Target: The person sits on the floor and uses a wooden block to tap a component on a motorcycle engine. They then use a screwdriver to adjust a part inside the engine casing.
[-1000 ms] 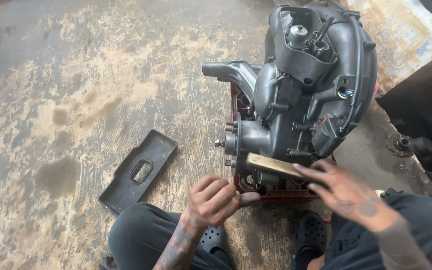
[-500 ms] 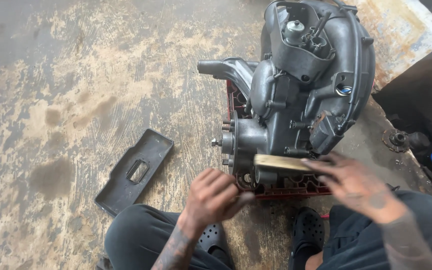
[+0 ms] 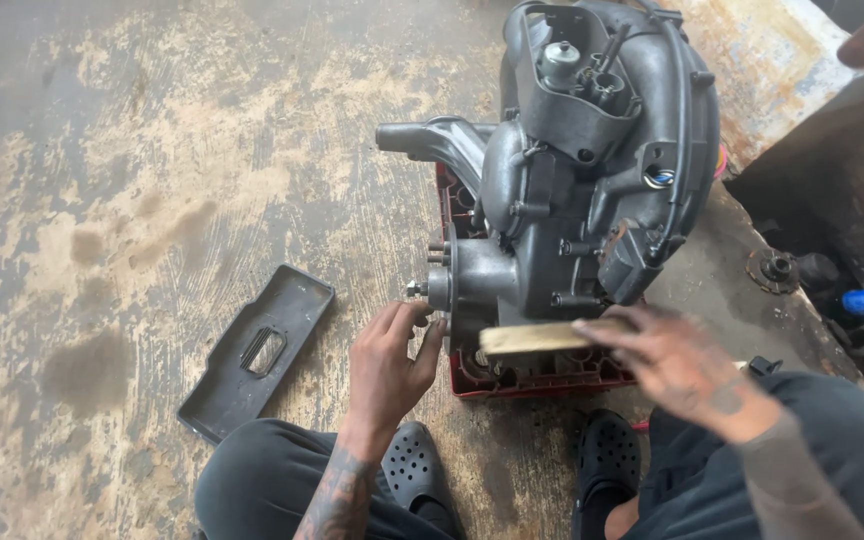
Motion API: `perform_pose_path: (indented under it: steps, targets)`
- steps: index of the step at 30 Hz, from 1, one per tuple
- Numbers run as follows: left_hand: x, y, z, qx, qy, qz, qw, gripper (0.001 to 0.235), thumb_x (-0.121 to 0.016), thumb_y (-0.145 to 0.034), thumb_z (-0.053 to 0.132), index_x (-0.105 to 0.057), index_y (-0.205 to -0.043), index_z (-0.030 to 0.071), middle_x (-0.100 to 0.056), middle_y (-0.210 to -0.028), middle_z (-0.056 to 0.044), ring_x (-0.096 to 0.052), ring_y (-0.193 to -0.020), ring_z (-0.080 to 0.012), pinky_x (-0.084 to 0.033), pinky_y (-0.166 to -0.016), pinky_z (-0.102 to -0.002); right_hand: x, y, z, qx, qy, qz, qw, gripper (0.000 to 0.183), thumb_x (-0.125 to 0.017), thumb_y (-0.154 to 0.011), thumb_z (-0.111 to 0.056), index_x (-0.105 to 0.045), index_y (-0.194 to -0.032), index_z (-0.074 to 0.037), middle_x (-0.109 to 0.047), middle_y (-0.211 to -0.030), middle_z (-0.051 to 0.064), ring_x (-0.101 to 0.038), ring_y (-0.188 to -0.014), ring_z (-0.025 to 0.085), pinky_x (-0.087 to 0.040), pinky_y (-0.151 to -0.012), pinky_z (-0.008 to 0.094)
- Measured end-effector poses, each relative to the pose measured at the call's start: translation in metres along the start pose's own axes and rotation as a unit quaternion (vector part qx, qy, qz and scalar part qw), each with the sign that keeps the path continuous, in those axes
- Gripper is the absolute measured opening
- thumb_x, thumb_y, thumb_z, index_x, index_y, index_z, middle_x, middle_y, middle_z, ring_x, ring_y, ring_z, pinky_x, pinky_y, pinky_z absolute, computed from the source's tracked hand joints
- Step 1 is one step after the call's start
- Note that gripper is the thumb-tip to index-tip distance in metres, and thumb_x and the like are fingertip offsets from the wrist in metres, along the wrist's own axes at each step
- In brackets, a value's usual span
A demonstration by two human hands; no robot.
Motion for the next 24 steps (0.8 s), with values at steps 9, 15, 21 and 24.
perform_pose_path:
  steps: [9,15,21,24]
  targets:
    - [-0.004,-0.003,0.012,-0.029,-0.011,-0.043,0.999,0.024,-0.068,-0.099,0.027,-0.068,-0.108,0.005,-0.072,-0.096,-0.008,-0.067,-0.083,-0.0232,-0.054,-0.067,-0.038,0.006,-0.002,-0.018,0.061,-0.076,0.011,0.995,0.05,-0.051,-0.1,-0.016,-0.056,-0.148,-0.03,-0.063,-0.127,0.01,-0.067,-0.103,0.029,-0.052,-0.084,0.039]
    - [-0.004,-0.003,0.009,-0.023,-0.011,-0.048,0.999,0.023,-0.068,-0.099,0.026,-0.068,-0.11,0.006,-0.072,-0.096,-0.006,-0.067,-0.083,-0.0205,-0.055,-0.069,-0.036,0.02,0.009,0.011,0.045,0.042,0.101,0.993,0.046,-0.038,-0.101,-0.046,-0.069,-0.133,-0.032,-0.076,-0.111,0.014,-0.075,-0.102,0.027,-0.064,-0.084,0.042]
    - [-0.018,0.0,0.005,-0.032,-0.059,-0.078,0.995,0.032,-0.066,-0.099,0.028,-0.069,-0.12,0.004,-0.075,-0.11,-0.011,-0.073,-0.093,-0.0237,-0.06,-0.078,-0.038,0.031,0.006,-0.033,0.093,0.139,0.129,0.977,0.065,-0.046,-0.091,0.002,-0.051,-0.147,-0.031,-0.066,-0.123,0.01,-0.047,-0.04,0.008,-0.044,-0.029,0.026]
    - [-0.011,-0.001,0.009,-0.034,-0.039,-0.057,0.997,0.027,-0.067,-0.099,0.025,-0.069,-0.116,0.004,-0.074,-0.108,-0.011,-0.071,-0.094,-0.0262,-0.057,-0.079,-0.04,0.044,0.015,0.007,0.003,0.152,0.202,0.967,0.04,-0.065,-0.091,-0.014,-0.069,-0.129,-0.026,-0.067,-0.12,0.015,-0.067,-0.112,0.035,-0.06,-0.095,0.049]
Point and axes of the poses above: each hand's wrist, its own y-axis away from the middle knuckle, its own x-axis out of the back of the hand, z = x × y, the point moved 6 cm from there along -y, towards the middle knuckle
